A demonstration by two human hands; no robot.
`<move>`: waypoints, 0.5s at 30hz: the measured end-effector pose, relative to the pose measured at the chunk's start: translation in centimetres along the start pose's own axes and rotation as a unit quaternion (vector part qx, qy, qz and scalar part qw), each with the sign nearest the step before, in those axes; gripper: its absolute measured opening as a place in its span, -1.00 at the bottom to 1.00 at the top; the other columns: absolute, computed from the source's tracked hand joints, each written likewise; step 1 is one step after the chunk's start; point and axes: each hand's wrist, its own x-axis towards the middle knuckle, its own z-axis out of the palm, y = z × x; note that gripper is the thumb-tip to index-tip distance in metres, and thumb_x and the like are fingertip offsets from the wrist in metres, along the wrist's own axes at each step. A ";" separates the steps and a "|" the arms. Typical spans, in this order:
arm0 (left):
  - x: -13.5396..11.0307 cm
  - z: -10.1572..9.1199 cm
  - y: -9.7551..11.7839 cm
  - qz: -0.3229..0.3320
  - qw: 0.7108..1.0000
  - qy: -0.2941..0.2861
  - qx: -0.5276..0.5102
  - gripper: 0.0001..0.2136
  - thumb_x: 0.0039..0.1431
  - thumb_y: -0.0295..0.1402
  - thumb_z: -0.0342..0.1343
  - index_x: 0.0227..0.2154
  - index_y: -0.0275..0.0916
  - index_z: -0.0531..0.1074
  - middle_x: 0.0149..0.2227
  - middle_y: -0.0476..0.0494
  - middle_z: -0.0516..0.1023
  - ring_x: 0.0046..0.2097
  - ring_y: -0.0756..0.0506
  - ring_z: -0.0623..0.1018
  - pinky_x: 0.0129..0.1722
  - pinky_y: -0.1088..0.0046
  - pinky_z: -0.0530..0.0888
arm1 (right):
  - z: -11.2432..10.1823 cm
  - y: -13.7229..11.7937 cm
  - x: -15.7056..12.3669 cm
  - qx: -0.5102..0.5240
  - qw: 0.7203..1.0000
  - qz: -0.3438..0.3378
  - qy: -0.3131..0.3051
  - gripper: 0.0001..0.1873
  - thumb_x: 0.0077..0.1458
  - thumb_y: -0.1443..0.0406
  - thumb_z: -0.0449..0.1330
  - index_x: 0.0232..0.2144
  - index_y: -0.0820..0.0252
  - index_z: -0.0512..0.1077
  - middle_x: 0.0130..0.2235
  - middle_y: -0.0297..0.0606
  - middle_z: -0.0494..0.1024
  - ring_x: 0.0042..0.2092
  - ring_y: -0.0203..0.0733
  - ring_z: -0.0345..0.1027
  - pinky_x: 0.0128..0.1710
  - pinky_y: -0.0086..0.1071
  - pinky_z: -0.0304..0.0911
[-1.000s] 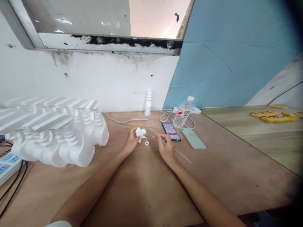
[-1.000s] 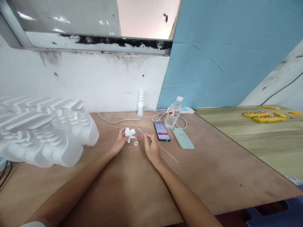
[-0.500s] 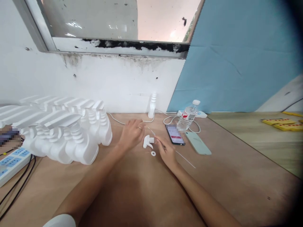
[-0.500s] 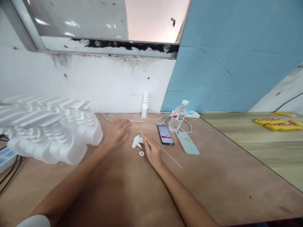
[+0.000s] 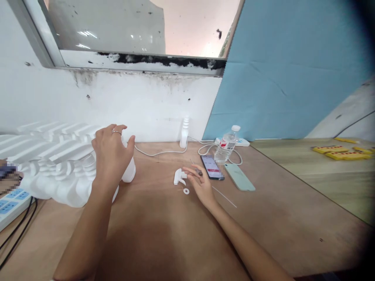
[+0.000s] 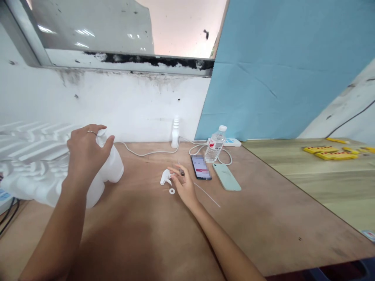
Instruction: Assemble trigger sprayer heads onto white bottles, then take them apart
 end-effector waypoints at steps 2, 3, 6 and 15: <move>0.2 0.2 -0.4 0.002 1.000 -0.010 -0.002 -0.72 0.21 -0.33 0.05 -0.02 -0.19 0.37 0.03 -0.29 0.41 0.15 -0.40 0.26 0.10 -0.09 0.27 | 0.2 -0.2 0.0 0.032 0.999 -0.020 -0.032 -0.57 0.20 0.22 0.13 0.06 0.02 0.08 0.20 -0.05 0.35 0.03 -0.16 0.41 -0.03 -0.21 0.33; 0.3 0.2 -0.7 0.010 1.000 -0.012 -0.010 -0.72 0.21 -0.38 0.03 -0.01 -0.20 0.37 0.02 -0.28 0.42 0.14 -0.38 0.26 0.08 -0.04 0.31 | 0.2 -0.2 0.0 0.041 0.998 -0.032 -0.042 -0.58 0.21 0.23 0.13 0.03 0.00 0.04 0.26 -0.04 0.25 0.04 -0.17 0.40 -0.05 -0.22 0.34; 0.5 0.2 -1.0 0.039 0.998 -0.006 -0.045 -0.71 0.19 -0.51 -0.01 -0.04 -0.18 0.40 -0.06 -0.24 0.46 0.07 -0.30 0.34 -0.01 0.11 0.41 | 0.7 -0.5 0.0 0.045 0.996 -0.058 -0.057 -0.63 0.18 0.24 0.16 -0.12 -0.03 -0.01 0.32 -0.05 0.10 0.06 -0.17 0.39 -0.05 -0.19 0.33; -2.0 -1.7 3.8 0.197 0.949 -0.051 -0.241 -0.80 0.18 -0.54 0.08 -0.18 -0.18 0.46 -0.26 -0.06 0.53 -0.20 -0.03 0.51 -0.18 0.42 0.48 | 4.1 -7.6 3.3 0.026 0.991 -0.064 -0.118 -0.56 -0.04 0.17 0.35 -0.21 0.07 0.22 0.09 -0.16 0.46 0.11 -0.07 0.32 0.11 -0.14 0.17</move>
